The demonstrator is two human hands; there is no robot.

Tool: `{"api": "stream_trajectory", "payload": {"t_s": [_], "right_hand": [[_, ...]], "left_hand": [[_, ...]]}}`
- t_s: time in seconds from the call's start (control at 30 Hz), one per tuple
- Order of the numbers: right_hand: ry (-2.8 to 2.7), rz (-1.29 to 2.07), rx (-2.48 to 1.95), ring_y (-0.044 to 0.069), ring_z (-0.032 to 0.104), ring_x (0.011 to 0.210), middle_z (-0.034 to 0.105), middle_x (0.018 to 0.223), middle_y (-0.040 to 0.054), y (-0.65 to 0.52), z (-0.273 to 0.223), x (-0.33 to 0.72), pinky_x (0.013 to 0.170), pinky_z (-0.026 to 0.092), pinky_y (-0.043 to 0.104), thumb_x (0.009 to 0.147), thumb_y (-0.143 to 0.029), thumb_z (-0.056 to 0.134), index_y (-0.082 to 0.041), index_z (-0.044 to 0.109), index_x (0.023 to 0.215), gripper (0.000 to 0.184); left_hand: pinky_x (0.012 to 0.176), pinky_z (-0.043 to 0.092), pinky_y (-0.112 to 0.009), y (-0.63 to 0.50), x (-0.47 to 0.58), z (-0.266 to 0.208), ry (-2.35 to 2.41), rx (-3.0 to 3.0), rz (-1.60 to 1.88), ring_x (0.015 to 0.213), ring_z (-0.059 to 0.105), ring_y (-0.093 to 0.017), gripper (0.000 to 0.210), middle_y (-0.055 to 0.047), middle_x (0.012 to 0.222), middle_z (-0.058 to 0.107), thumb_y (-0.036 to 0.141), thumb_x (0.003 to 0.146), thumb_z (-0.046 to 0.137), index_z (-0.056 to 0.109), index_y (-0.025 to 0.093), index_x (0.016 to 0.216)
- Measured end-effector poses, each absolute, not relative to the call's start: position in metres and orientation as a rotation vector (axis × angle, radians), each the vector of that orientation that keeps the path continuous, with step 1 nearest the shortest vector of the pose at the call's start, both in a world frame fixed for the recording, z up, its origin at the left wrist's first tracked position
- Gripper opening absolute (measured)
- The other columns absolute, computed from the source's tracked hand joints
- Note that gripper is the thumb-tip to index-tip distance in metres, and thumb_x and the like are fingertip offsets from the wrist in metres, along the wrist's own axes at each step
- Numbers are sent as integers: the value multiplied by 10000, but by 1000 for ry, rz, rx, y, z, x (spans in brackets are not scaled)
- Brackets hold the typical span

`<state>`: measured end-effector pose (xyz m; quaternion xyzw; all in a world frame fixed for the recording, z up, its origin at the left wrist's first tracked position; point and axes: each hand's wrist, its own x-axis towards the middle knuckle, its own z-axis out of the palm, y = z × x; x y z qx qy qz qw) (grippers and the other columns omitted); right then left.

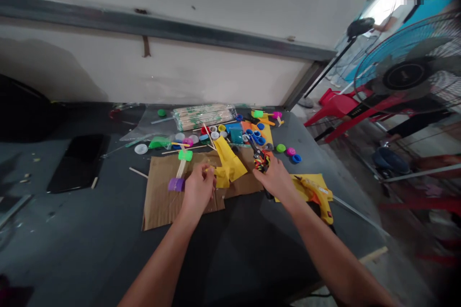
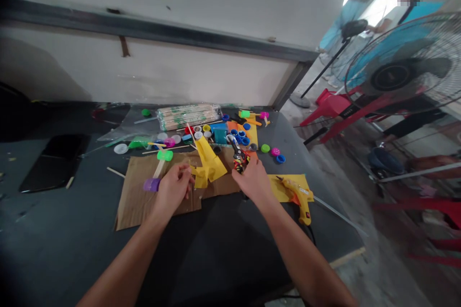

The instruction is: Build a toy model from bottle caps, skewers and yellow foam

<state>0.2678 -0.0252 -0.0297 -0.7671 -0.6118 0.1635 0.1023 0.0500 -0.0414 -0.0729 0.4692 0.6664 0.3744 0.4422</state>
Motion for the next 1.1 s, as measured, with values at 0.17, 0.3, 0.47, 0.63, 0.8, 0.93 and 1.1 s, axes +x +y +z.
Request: {"api": "stream_trajectory", "payload": {"t_s": [0.17,0.3,0.47,0.63,0.8,0.93,1.1], "right_hand": [[-1865,249,-2415,389,546,1091,550,1160,265,-2,-41,246,853,446,429,767,-482,597,-22,481,1210,649],[-1939,172,-2408,387,525,1103,543,1166,279,-1,-46,239,854,439,443,788,-511,586,8,473,1235,694],[-2119,-65,-2115,370,507,1096,589,1146,212,-2,-32,235,883,410,468,881,-439,504,-90,544,1198,473],[-2275,29,-1799,317,548,1034,657,1023,168,18,-32,209,889,407,399,881,-378,545,-112,579,1117,357],[-2160,327,-1791,226,623,872,704,873,79,38,-43,201,738,415,288,854,-185,527,-182,647,937,146],[-1952,574,-1660,171,614,720,687,763,6,34,-38,209,645,395,250,826,-260,556,-204,642,809,104],[-1873,712,-1594,153,559,641,642,679,-20,26,-36,211,594,358,244,796,-287,558,-203,619,708,136]], "left_hand": [[622,485,-276,-49,53,-67,1842,1732,897,725,662,-192,245,-53,852,680,267,895,467,555,193,1112],[685,483,-286,-54,55,-62,1684,2283,565,826,644,-205,279,-56,925,657,200,903,452,640,256,1101],[717,487,-306,-53,54,-63,1770,2303,488,851,636,-222,272,-65,913,657,142,874,471,682,221,1026],[687,492,-308,-52,51,-66,1851,2188,532,811,642,-224,235,-80,870,651,129,865,464,681,173,945],[781,511,-329,-51,47,-70,1817,1961,920,920,648,-225,271,-105,1028,671,147,880,453,614,166,1097],[785,522,-335,-48,49,-67,1706,1553,1207,880,654,-204,244,-95,995,682,311,914,474,589,163,1071],[690,525,-305,-48,54,-65,1572,1306,1226,774,652,-185,318,-73,913,676,435,900,494,589,166,1038]]}}
